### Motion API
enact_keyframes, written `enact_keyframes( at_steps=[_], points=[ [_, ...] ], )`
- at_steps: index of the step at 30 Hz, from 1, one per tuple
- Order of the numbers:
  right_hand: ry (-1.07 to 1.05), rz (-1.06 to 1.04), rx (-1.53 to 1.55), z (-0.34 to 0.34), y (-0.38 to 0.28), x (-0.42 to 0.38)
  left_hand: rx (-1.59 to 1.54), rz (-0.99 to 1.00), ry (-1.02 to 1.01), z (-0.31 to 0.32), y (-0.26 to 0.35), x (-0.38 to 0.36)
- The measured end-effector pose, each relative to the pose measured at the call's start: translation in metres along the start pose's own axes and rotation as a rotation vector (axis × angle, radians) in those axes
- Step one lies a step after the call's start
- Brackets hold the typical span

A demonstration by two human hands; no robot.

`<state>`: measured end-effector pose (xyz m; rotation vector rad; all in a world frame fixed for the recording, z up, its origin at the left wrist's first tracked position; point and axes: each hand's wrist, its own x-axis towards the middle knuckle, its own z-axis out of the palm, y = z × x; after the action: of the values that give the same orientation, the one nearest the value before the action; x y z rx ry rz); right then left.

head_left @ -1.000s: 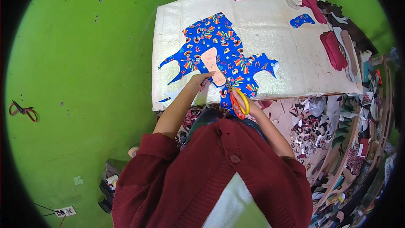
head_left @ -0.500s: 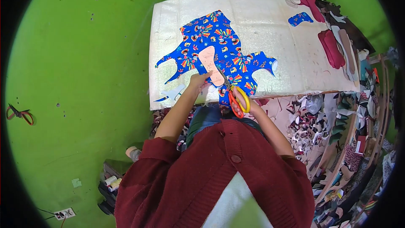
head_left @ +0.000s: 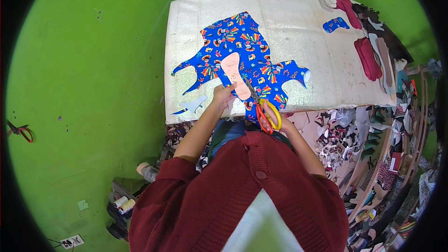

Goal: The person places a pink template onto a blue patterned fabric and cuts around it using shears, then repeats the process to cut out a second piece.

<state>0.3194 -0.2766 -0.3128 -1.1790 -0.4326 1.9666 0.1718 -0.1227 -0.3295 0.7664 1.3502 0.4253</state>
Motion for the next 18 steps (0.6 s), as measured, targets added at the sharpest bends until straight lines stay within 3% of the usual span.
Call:
enact_keyframes(
  at_steps=[18],
  points=[
    [0.032,0.022,0.001,0.0001,-0.0006,0.0081,-0.045,0.05,-0.015,0.0038,-0.0028,-0.0074]
  ],
)
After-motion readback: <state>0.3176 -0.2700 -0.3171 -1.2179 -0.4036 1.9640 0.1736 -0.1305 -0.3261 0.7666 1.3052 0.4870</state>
